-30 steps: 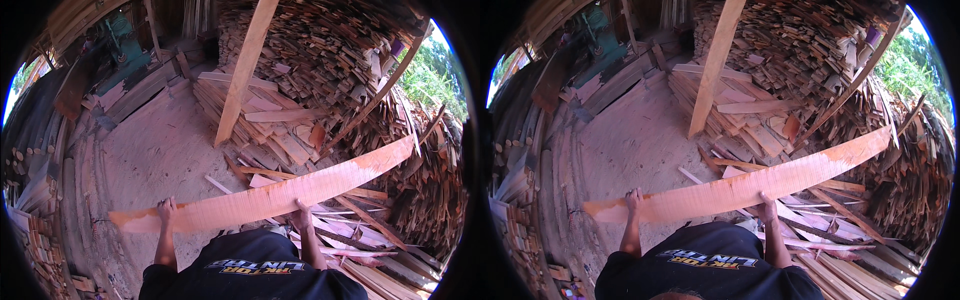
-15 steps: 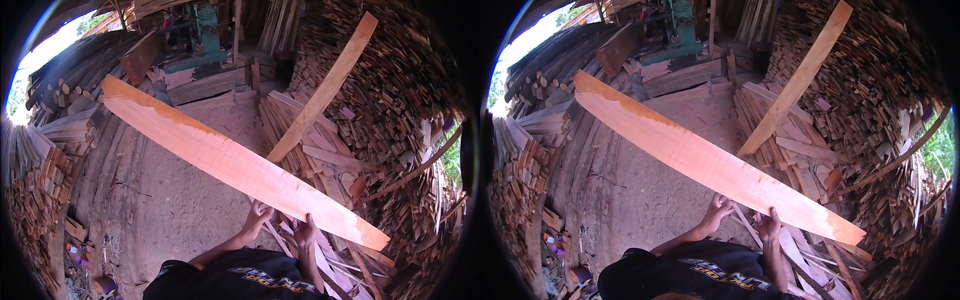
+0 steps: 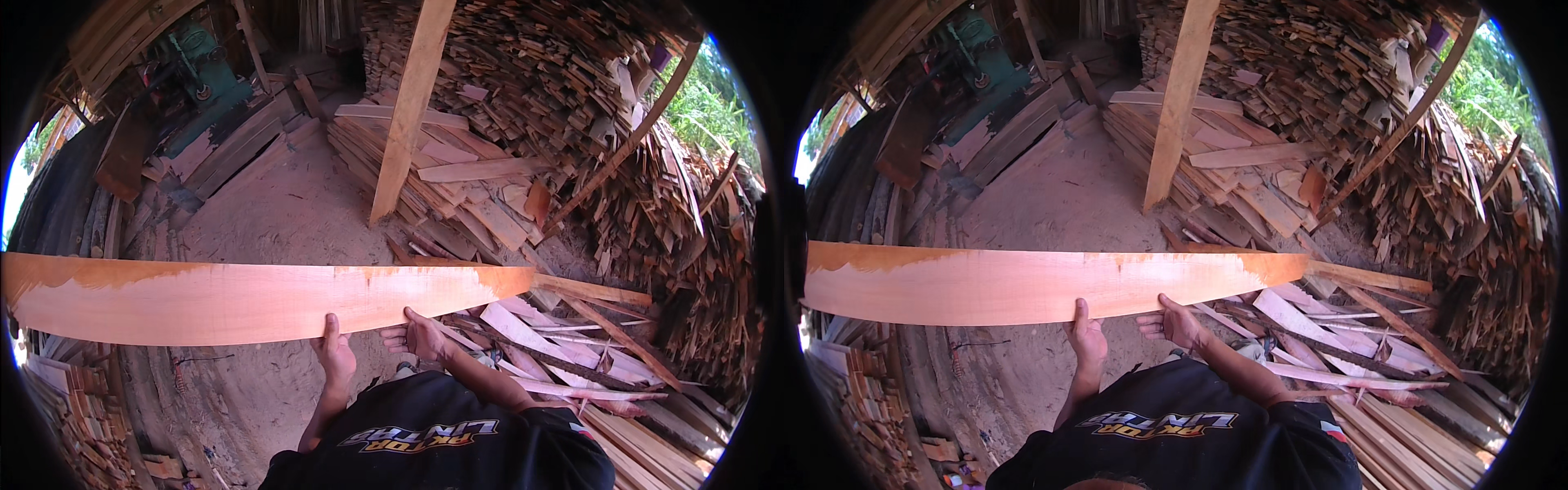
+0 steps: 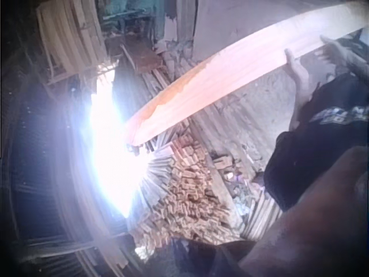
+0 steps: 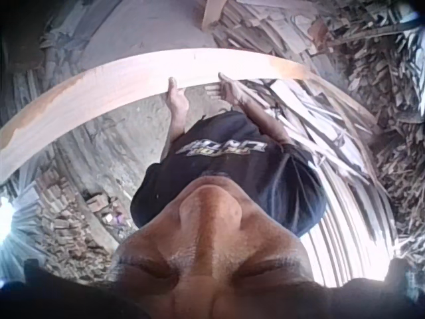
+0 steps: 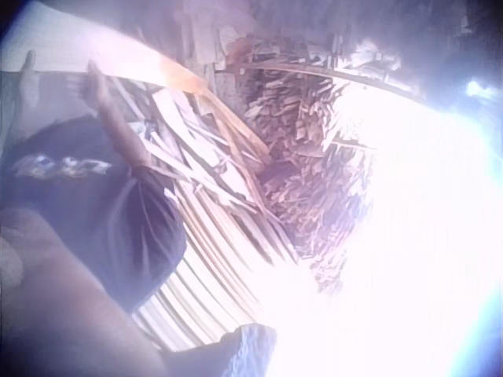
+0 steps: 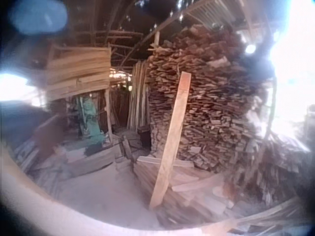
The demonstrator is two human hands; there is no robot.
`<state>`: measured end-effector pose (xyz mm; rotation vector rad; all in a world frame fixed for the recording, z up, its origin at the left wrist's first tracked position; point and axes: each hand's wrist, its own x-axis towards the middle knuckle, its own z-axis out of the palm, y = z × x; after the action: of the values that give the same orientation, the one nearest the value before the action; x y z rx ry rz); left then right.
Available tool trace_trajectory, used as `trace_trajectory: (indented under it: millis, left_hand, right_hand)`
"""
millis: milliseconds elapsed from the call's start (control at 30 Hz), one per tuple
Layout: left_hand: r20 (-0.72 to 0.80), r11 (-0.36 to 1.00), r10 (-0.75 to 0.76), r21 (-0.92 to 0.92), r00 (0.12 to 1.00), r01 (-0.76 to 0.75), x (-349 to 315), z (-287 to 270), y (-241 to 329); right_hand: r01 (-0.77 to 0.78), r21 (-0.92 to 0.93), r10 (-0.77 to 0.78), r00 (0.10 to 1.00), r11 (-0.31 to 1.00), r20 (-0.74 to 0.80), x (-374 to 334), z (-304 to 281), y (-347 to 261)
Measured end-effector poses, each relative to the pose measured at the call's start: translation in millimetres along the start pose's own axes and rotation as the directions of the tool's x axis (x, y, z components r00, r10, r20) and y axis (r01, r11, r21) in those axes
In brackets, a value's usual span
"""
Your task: The person picks up thin wooden planks from a pile by hand and moves them to a vertical stack. The person handles the items one at a time and places them upright against other lumber.
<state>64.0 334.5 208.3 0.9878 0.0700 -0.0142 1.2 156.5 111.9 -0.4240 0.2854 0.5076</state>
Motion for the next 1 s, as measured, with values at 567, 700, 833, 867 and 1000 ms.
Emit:
trace_trajectory:
  millis: [567, 700, 833, 867, 1000]
  left_hand:
    - [0.115, 0.845, 0.49, 0.184, 0.864, -0.503, 110, -28, 125]
    - [0.273, 0.871, 0.387, 0.205, 0.881, -0.447, 151, -22, 119]
    - [0.36, 0.871, 0.363, 0.195, 0.86, -0.45, 194, -1, 120]
    - [0.386, 0.87, 0.363, 0.187, 0.848, -0.457, 209, 7, 116]
    - [0.531, 0.834, 0.337, 0.215, 0.777, -0.509, 266, 46, 104]
  right_hand:
    - [0.027, -0.609, -0.52, 0.551, 0.792, -0.652, -116, -167, -19]
    - [-0.173, -0.638, -0.611, 0.191, 0.75, -0.769, -206, -212, -7]
    - [-0.446, -0.546, -0.546, 0.141, 0.709, -0.825, -259, -256, 40]
    - [-0.486, -0.474, -0.468, 0.143, 0.735, -0.872, -260, -258, 56]
    - [-0.574, -0.327, -0.269, 0.186, 0.751, -0.945, -247, -276, 125]
